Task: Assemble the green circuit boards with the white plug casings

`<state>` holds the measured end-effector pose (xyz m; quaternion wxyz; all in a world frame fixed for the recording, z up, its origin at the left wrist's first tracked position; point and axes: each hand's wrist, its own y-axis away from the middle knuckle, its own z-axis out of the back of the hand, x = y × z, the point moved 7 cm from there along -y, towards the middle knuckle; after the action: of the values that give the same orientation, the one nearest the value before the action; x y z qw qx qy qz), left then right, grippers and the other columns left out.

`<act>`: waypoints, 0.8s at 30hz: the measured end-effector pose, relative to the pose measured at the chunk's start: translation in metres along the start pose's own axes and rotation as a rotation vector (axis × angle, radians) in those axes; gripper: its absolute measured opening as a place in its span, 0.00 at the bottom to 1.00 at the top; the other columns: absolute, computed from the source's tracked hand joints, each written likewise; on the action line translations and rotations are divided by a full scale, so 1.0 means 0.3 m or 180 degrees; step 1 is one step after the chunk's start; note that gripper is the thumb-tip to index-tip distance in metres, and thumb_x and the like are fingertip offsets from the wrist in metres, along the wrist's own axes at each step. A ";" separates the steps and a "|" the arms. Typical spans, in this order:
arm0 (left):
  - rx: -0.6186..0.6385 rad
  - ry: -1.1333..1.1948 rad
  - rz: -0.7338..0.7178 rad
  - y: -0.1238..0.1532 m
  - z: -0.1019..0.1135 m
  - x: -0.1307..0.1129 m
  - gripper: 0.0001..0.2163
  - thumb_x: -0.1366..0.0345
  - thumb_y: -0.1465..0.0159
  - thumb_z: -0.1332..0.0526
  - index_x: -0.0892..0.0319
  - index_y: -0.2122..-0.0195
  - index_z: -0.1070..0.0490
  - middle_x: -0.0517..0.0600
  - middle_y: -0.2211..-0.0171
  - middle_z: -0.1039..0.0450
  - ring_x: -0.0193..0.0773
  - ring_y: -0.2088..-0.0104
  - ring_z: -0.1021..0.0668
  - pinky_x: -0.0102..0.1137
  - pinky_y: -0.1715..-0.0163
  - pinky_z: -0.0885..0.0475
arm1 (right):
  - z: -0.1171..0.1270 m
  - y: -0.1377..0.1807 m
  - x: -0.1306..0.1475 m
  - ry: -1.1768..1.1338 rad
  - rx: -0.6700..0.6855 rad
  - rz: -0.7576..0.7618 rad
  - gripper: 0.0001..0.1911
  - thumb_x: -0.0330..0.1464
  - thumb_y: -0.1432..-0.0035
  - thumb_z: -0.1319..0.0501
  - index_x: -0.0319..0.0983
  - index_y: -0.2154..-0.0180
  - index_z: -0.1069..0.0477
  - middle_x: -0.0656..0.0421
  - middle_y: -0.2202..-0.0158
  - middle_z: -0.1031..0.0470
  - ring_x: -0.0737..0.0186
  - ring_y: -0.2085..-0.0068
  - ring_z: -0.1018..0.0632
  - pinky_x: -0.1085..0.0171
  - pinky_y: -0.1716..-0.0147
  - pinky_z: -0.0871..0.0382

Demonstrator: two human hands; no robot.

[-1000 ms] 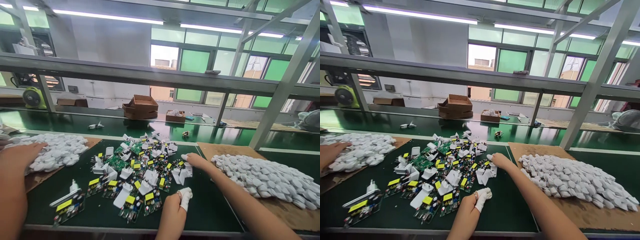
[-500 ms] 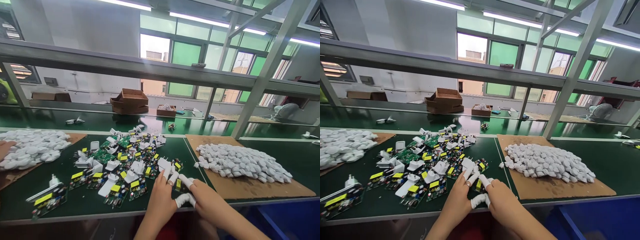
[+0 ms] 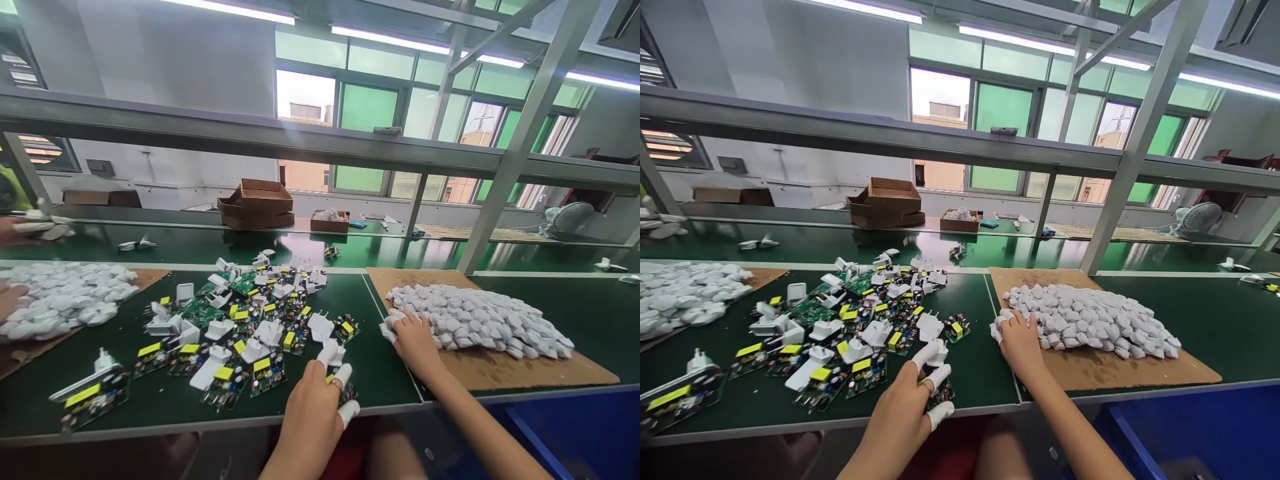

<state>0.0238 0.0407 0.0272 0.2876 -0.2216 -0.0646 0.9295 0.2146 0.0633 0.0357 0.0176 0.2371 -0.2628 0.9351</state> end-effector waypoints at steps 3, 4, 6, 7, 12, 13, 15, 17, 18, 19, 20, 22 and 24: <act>-0.0101 0.0487 -0.0042 -0.005 0.032 0.008 0.16 0.68 0.49 0.49 0.56 0.59 0.33 0.56 0.59 0.34 0.48 0.57 0.34 0.40 0.58 0.38 | -0.001 0.015 0.016 -0.0551 -0.0054 -0.0190 0.08 0.29 0.53 0.50 0.35 0.69 0.35 0.50 0.67 0.30 0.52 0.61 0.31 0.52 0.60 0.41; -0.0235 0.0796 0.0042 -0.014 0.045 0.021 0.15 0.67 0.48 0.50 0.56 0.60 0.33 0.55 0.59 0.33 0.47 0.57 0.33 0.40 0.57 0.39 | -0.002 0.021 0.028 -0.0723 -0.0053 -0.0233 0.11 0.32 0.50 0.52 0.35 0.66 0.36 0.51 0.67 0.30 0.55 0.64 0.29 0.56 0.64 0.36; -0.0606 0.1761 0.0459 -0.035 0.062 0.070 0.13 0.66 0.47 0.50 0.57 0.62 0.32 0.53 0.60 0.32 0.44 0.57 0.32 0.39 0.55 0.41 | -0.012 0.039 0.053 -0.1218 -0.0035 -0.0390 0.15 0.35 0.48 0.54 0.35 0.62 0.38 0.52 0.65 0.30 0.60 0.67 0.28 0.62 0.70 0.33; -0.0747 0.2428 0.0788 -0.046 0.054 0.101 0.13 0.66 0.47 0.50 0.57 0.62 0.32 0.52 0.61 0.31 0.42 0.58 0.32 0.37 0.55 0.41 | -0.021 0.049 0.065 -0.1589 -0.0013 -0.0515 0.16 0.36 0.48 0.54 0.35 0.60 0.38 0.53 0.63 0.31 0.60 0.67 0.28 0.63 0.70 0.33; -0.0461 0.5751 0.2105 -0.094 -0.105 0.123 0.16 0.71 0.48 0.47 0.58 0.56 0.39 0.51 0.66 0.29 0.36 0.69 0.27 0.36 0.66 0.33 | -0.077 0.088 0.113 -0.3377 -0.0139 -0.1005 0.17 0.39 0.53 0.46 0.39 0.60 0.36 0.55 0.58 0.34 0.59 0.60 0.31 0.63 0.66 0.34; -0.0347 0.6087 0.2059 -0.105 -0.119 0.106 0.18 0.73 0.49 0.47 0.59 0.55 0.40 0.51 0.68 0.28 0.35 0.70 0.27 0.35 0.67 0.33 | -0.076 0.089 0.118 -0.3470 -0.0287 -0.1000 0.18 0.39 0.53 0.45 0.39 0.60 0.37 0.55 0.59 0.33 0.59 0.61 0.31 0.63 0.66 0.35; -0.0150 0.6447 0.1861 -0.118 -0.133 0.078 0.21 0.77 0.50 0.47 0.60 0.54 0.42 0.51 0.71 0.28 0.34 0.72 0.27 0.32 0.68 0.33 | -0.070 0.088 0.129 -0.3462 -0.0536 -0.0918 0.18 0.39 0.55 0.44 0.38 0.61 0.38 0.56 0.62 0.32 0.60 0.63 0.30 0.62 0.64 0.35; 0.0002 0.6543 0.1768 -0.119 -0.140 0.062 0.23 0.79 0.51 0.48 0.60 0.53 0.43 0.50 0.72 0.28 0.34 0.72 0.26 0.32 0.68 0.33 | -0.066 0.085 0.154 -0.3195 -0.0509 -0.0713 0.15 0.38 0.55 0.43 0.38 0.64 0.37 0.56 0.65 0.31 0.60 0.64 0.30 0.61 0.63 0.36; 0.0042 0.6545 0.1768 -0.116 -0.142 0.058 0.23 0.80 0.51 0.48 0.59 0.52 0.44 0.50 0.72 0.28 0.33 0.73 0.27 0.32 0.67 0.33 | -0.064 0.085 0.173 -0.2978 -0.0422 -0.0553 0.14 0.37 0.54 0.44 0.38 0.65 0.36 0.56 0.66 0.31 0.60 0.64 0.30 0.61 0.63 0.36; 0.0068 0.6534 0.1783 -0.113 -0.142 0.056 0.24 0.80 0.51 0.48 0.58 0.52 0.45 0.49 0.72 0.28 0.33 0.74 0.27 0.33 0.67 0.33 | -0.062 0.085 0.192 -0.2735 -0.0339 -0.0375 0.12 0.36 0.53 0.44 0.38 0.65 0.36 0.56 0.66 0.31 0.60 0.64 0.30 0.61 0.63 0.36; 0.0090 0.6517 0.1790 -0.110 -0.141 0.053 0.25 0.79 0.50 0.49 0.56 0.51 0.46 0.48 0.72 0.28 0.33 0.74 0.27 0.34 0.67 0.33 | -0.058 0.088 0.210 -0.2496 -0.0287 -0.0201 0.11 0.35 0.52 0.45 0.38 0.65 0.35 0.55 0.66 0.31 0.61 0.64 0.31 0.61 0.62 0.36; 0.0091 0.6474 0.1777 -0.104 -0.134 0.048 0.25 0.78 0.50 0.48 0.53 0.51 0.47 0.47 0.71 0.29 0.33 0.74 0.27 0.36 0.66 0.33 | -0.045 0.096 0.235 -0.2084 -0.0298 0.0099 0.10 0.33 0.49 0.47 0.38 0.64 0.34 0.55 0.64 0.33 0.61 0.62 0.31 0.62 0.61 0.37; 0.0067 0.6433 0.1771 -0.100 -0.127 0.042 0.22 0.75 0.48 0.48 0.53 0.52 0.46 0.48 0.69 0.29 0.34 0.73 0.27 0.36 0.67 0.33 | -0.033 0.106 0.246 -0.1767 -0.0380 0.0276 0.10 0.32 0.48 0.48 0.39 0.63 0.35 0.55 0.63 0.33 0.62 0.61 0.32 0.63 0.61 0.37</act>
<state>0.0468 0.0724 -0.0040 -0.0143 -0.8995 0.2671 0.3455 0.1399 0.0343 0.0462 -0.0811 0.4711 -0.3221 0.8172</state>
